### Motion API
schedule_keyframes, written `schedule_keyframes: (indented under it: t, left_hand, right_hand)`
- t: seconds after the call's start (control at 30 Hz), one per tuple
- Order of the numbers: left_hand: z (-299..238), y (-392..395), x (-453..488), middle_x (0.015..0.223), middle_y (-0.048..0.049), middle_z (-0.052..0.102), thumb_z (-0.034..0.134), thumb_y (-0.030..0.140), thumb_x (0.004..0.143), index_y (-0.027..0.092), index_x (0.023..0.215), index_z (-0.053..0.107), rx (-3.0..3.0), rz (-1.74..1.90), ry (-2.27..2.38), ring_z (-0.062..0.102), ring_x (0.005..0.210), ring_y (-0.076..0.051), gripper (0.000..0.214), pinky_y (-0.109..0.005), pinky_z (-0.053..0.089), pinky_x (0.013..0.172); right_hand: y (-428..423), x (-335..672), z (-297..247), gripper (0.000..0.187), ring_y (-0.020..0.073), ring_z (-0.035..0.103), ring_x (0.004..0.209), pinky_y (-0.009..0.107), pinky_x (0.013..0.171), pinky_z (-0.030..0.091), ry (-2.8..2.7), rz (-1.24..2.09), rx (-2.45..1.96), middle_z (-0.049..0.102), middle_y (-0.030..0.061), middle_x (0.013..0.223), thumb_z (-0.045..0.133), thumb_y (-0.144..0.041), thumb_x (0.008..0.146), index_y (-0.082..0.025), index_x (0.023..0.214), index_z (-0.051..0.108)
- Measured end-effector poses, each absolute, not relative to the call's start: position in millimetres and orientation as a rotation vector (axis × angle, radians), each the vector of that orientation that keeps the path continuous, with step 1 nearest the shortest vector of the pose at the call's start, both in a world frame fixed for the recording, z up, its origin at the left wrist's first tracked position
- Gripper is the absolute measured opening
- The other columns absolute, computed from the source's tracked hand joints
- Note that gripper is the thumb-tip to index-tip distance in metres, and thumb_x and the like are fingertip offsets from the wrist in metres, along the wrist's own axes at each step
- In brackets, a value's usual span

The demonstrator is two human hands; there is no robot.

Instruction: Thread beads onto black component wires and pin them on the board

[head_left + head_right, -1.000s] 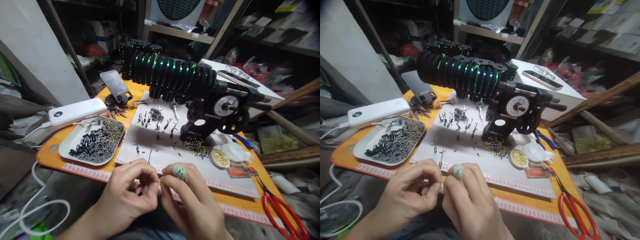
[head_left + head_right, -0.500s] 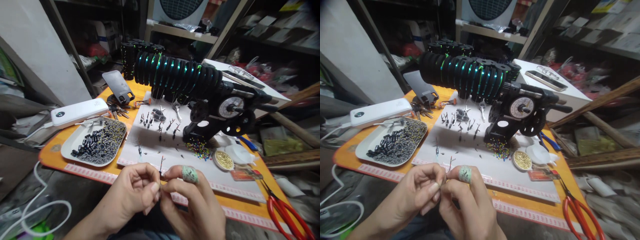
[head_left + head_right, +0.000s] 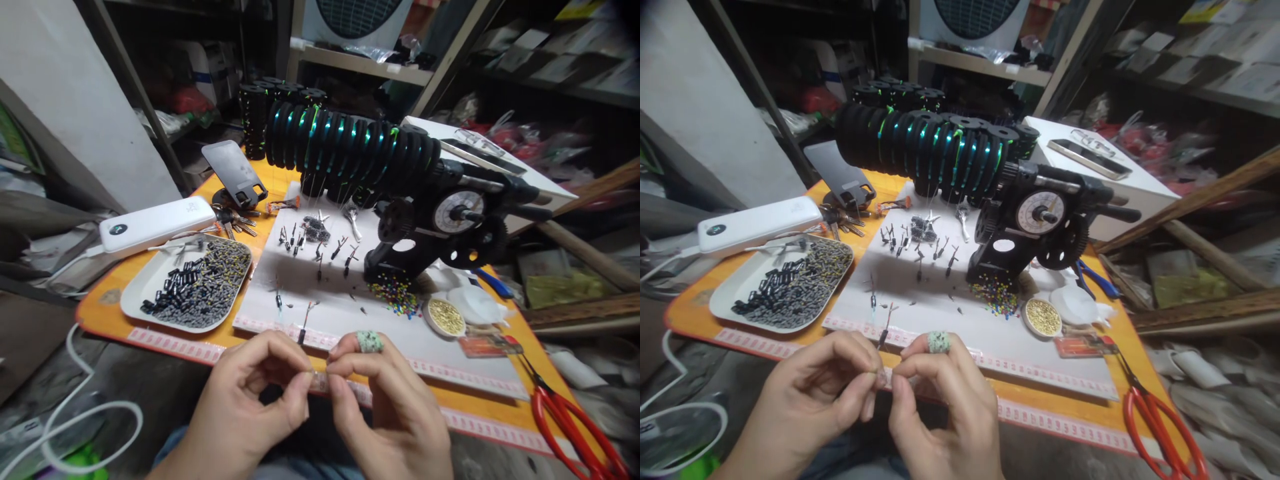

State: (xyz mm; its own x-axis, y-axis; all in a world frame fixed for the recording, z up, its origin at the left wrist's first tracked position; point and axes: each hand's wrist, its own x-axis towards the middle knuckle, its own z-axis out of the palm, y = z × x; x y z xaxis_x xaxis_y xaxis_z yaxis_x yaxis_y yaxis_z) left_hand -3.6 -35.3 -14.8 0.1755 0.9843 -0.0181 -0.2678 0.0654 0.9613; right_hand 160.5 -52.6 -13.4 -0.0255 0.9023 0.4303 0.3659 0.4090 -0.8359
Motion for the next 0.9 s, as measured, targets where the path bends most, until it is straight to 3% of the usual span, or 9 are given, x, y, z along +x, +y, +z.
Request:
schedule_keyframes:
  t: [0.13, 0.3, 0.47, 0.63, 0.9]
  left_hand:
    - [-16, -39, -8, 0.076, 0.0036, 0.068, 0.065, 0.007, 0.088, 0.021, 0.077, 0.065, 1.202, 1.196, 0.922, 0.063, 0.061, -0.008, 0.018, -0.015, 0.054, 0.064]
    - [-10, -34, -13, 0.077, 0.0040, 0.070, 0.068, 0.002, 0.084, 0.028, 0.104, 0.071, 1.739, 1.182, 0.960, 0.066, 0.064, -0.009, 0.032, -0.013, 0.054, 0.062]
    - [-4, -28, -13, 0.078, -0.0013, 0.074, 0.066, -0.005, 0.082, 0.019, 0.096, 0.068, 2.021, 1.269, 0.860, 0.071, 0.068, -0.011, 0.027, -0.014, 0.056, 0.065]
    - [-12, -34, -5, 0.080, -0.0001, 0.076, 0.071, -0.004, 0.080, 0.021, 0.093, 0.069, 1.839, 1.348, 0.908, 0.074, 0.072, -0.013, 0.028, -0.016, 0.059, 0.071]
    - [-17, -37, 3, 0.080, 0.0014, 0.064, 0.074, 0.007, 0.085, 0.025, 0.083, 0.078, 1.246, 1.330, 0.806, 0.062, 0.059, -0.008, 0.018, -0.017, 0.056, 0.057]
  right_hand:
    - [-59, 158, -14, 0.016, 0.0156, 0.068, 0.091, 0.021, 0.069, 0.059, -1.526, 0.655, -1.217, 0.064, 0.0019, 0.091, 0.061, -0.011, 0.092, -0.026, 0.093, 0.066]
    - [-61, 162, -10, 0.017, 0.0123, 0.064, 0.078, 0.019, 0.067, 0.058, -1.567, 0.608, -1.207, 0.064, 0.0012, 0.090, 0.061, -0.009, 0.090, -0.024, 0.093, 0.067]
    - [-60, 168, -8, 0.017, 0.0122, 0.066, 0.080, 0.019, 0.071, 0.059, -1.655, 0.719, -1.144, 0.062, 0.0008, 0.087, 0.059, -0.006, 0.089, -0.023, 0.091, 0.062]
    - [-63, 161, -7, 0.016, 0.0119, 0.066, 0.080, 0.020, 0.074, 0.058, -1.449, 0.882, -1.136, 0.059, 0.0007, 0.087, 0.054, -0.012, 0.096, -0.023, 0.086, 0.060]
    - [-63, 153, -9, 0.016, 0.0128, 0.065, 0.088, 0.020, 0.078, 0.058, -1.372, 0.972, -1.099, 0.060, 0.0010, 0.088, 0.055, -0.013, 0.096, -0.024, 0.091, 0.065]
